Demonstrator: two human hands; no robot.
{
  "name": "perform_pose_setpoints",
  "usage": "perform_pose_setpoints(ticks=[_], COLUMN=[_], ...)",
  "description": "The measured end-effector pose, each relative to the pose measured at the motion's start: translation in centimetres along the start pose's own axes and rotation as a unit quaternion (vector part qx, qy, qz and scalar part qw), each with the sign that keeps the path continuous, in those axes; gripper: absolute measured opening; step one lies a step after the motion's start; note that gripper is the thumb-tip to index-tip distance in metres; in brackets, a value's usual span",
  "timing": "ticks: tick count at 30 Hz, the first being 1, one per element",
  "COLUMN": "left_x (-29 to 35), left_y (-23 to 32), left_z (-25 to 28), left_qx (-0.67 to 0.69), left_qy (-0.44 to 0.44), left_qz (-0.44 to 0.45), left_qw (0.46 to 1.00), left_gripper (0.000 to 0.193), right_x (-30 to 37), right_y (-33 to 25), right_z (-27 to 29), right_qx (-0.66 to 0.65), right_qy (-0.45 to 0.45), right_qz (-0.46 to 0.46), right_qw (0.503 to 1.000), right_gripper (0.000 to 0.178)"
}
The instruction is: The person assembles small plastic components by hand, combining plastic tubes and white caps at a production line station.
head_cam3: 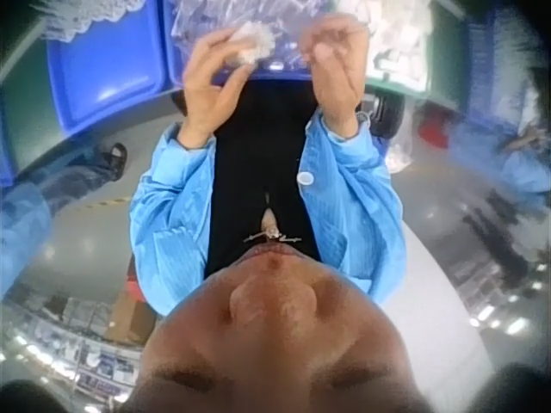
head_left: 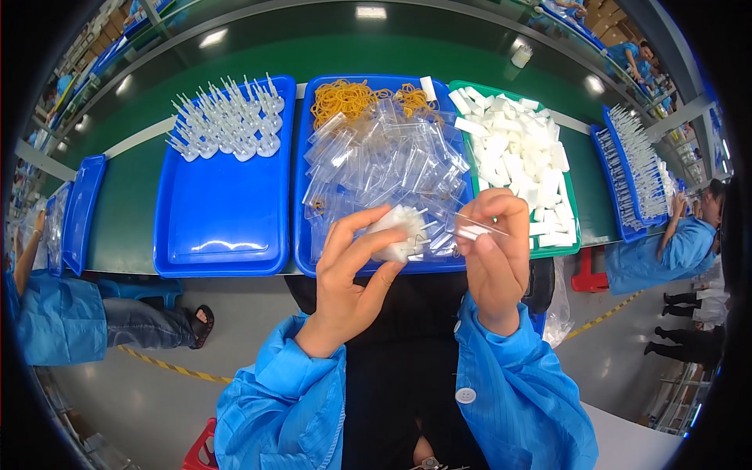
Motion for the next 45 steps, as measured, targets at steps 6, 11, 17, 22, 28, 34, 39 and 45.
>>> perform_pose_setpoints(ticks=[6, 11, 17, 22, 28, 34, 39, 45], left_x=[0.5, 0.8, 0.5, 0.1, 0.1, 0.1, -0.1, -0.3], left_y=[-0.6, -1.3, -1.3, -0.7, -0.8, -0.8, -0.7, -0.2], left_z=[-0.1, 0.2, 0.6, 1.1, 1.2, 1.0, 1.2, 1.4], left_qx=[0.057, 0.183, 0.068, 0.008, -0.002, -0.016, -0.043, -0.069], left_qy=[0.003, 0.033, -0.005, 0.022, 0.049, 0.042, 0.057, 0.076], left_qz=[0.041, 0.125, 0.063, 0.033, 0.04, 0.037, 0.03, 0.02], left_qw=[0.998, 0.975, 0.996, 0.999, 0.998, 0.998, 0.997, 0.994], left_gripper=[0.032, 0.034, 0.037, 0.038, 0.037, 0.039, 0.039, 0.037], right_x=[-0.1, 0.3, 0.4, 0.6, 0.7, 0.9, 0.9, 0.9], right_y=[0.8, 1.1, 0.4, 0.5, 0.2, 0.6, 0.7, 0.9], right_z=[-1.3, -0.8, -0.3, -0.3, -0.6, -0.6, -0.7, -0.9], right_qx=[0.047, 0.051, 0.045, 0.074, 0.139, 0.109, 0.131, 0.149], right_qy=[-0.026, 0.02, 0.046, 0.039, 0.008, 0.01, 0.011, 0.011], right_qz=[-0.011, -0.039, -0.013, -0.007, 0.006, -0.012, -0.004, -0.005], right_qw=[0.998, 0.998, 0.998, 0.996, 0.99, 0.994, 0.991, 0.989], right_gripper=[0.031, 0.026, 0.023, 0.024, 0.027, 0.028, 0.029, 0.029])
Point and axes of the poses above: each hand's wrist, its own x-axis away from the middle knuckle, its own z-axis out of the back of the hand, y = z × x, the point moved 5 cm from there along -x, towards the middle knuckle, and after that the axes turned 14 degrees about -x, right-handed, at the moved point
